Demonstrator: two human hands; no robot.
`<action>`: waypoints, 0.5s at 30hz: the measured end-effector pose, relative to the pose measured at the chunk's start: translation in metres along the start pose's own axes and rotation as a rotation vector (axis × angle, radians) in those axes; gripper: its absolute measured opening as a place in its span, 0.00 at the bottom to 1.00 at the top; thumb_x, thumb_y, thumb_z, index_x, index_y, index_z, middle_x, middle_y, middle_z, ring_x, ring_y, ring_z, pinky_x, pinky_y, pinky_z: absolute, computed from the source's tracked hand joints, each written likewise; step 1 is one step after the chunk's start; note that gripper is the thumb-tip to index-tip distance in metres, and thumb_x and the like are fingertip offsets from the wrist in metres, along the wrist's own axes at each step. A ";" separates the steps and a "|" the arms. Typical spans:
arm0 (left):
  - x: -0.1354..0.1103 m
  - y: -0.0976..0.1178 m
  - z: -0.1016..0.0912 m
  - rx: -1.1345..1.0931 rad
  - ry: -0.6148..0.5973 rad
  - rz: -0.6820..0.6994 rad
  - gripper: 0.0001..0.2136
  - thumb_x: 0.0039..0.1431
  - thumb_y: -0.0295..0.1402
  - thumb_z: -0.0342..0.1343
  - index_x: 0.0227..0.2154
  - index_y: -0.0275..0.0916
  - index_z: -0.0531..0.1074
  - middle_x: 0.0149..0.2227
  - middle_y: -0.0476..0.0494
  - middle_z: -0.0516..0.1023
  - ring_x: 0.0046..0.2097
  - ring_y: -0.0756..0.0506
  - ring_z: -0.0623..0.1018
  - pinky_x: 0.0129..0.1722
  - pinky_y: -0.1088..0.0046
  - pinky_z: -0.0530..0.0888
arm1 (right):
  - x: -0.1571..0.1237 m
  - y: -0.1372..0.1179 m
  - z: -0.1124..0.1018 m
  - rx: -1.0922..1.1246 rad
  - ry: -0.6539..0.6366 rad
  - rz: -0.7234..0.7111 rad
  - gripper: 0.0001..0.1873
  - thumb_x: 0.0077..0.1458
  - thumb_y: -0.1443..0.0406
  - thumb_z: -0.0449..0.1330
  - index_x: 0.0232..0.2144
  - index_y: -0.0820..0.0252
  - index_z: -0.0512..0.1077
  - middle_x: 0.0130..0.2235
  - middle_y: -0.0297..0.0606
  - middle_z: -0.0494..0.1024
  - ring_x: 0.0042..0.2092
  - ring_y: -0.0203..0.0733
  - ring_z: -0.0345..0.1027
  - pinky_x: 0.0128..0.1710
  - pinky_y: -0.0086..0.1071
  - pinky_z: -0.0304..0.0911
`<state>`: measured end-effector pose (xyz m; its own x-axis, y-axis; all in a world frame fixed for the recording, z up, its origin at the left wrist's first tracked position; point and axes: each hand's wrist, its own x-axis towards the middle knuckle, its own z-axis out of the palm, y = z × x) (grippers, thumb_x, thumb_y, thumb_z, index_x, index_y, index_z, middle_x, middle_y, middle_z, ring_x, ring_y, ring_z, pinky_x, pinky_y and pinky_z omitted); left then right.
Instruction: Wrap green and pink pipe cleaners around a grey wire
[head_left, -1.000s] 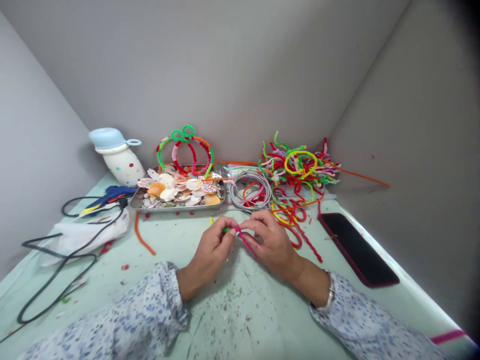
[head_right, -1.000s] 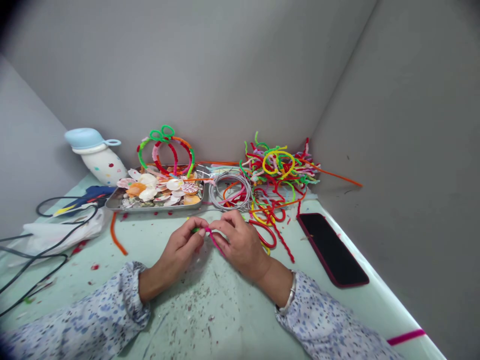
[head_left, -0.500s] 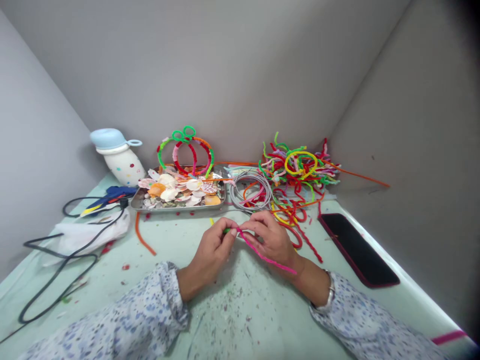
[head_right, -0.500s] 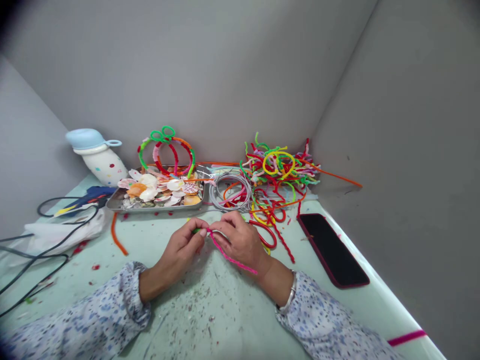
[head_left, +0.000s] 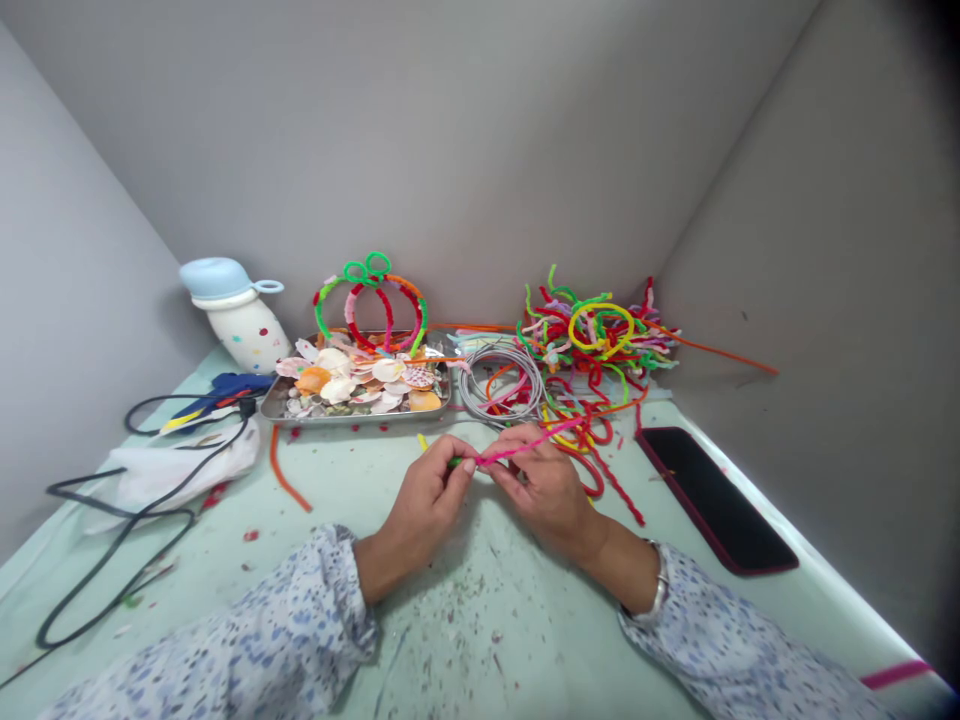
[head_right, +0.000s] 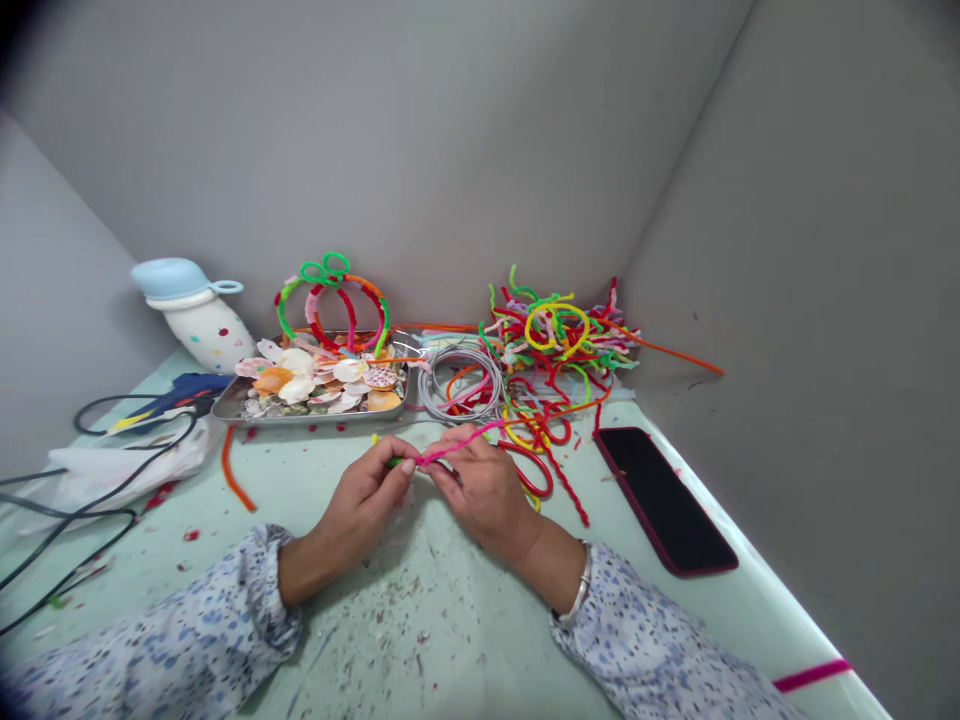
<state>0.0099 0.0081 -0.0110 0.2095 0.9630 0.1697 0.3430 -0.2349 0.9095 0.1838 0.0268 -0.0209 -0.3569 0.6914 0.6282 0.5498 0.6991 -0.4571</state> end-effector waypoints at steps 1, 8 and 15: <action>0.000 0.000 0.000 0.012 0.003 0.006 0.08 0.64 0.36 0.46 0.35 0.39 0.67 0.23 0.53 0.66 0.26 0.50 0.65 0.26 0.76 0.62 | 0.000 0.000 0.001 -0.008 0.007 -0.002 0.05 0.59 0.65 0.57 0.37 0.58 0.73 0.39 0.41 0.75 0.43 0.44 0.70 0.43 0.37 0.68; 0.000 0.001 0.000 0.098 0.010 0.057 0.07 0.64 0.34 0.45 0.35 0.38 0.66 0.27 0.50 0.68 0.29 0.48 0.68 0.30 0.74 0.64 | 0.002 -0.004 0.001 0.072 0.020 0.082 0.02 0.57 0.67 0.59 0.32 0.59 0.71 0.37 0.39 0.72 0.37 0.40 0.68 0.35 0.32 0.66; 0.002 0.004 0.000 0.180 0.024 0.106 0.07 0.64 0.33 0.44 0.35 0.38 0.66 0.32 0.46 0.69 0.35 0.46 0.70 0.34 0.71 0.66 | 0.005 -0.007 -0.002 0.196 -0.047 0.197 0.02 0.55 0.69 0.60 0.31 0.59 0.70 0.35 0.35 0.71 0.32 0.36 0.65 0.31 0.29 0.62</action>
<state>0.0113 0.0092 -0.0070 0.2322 0.9340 0.2715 0.4789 -0.3527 0.8039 0.1791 0.0252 -0.0135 -0.2948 0.8217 0.4878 0.4568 0.5696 -0.6833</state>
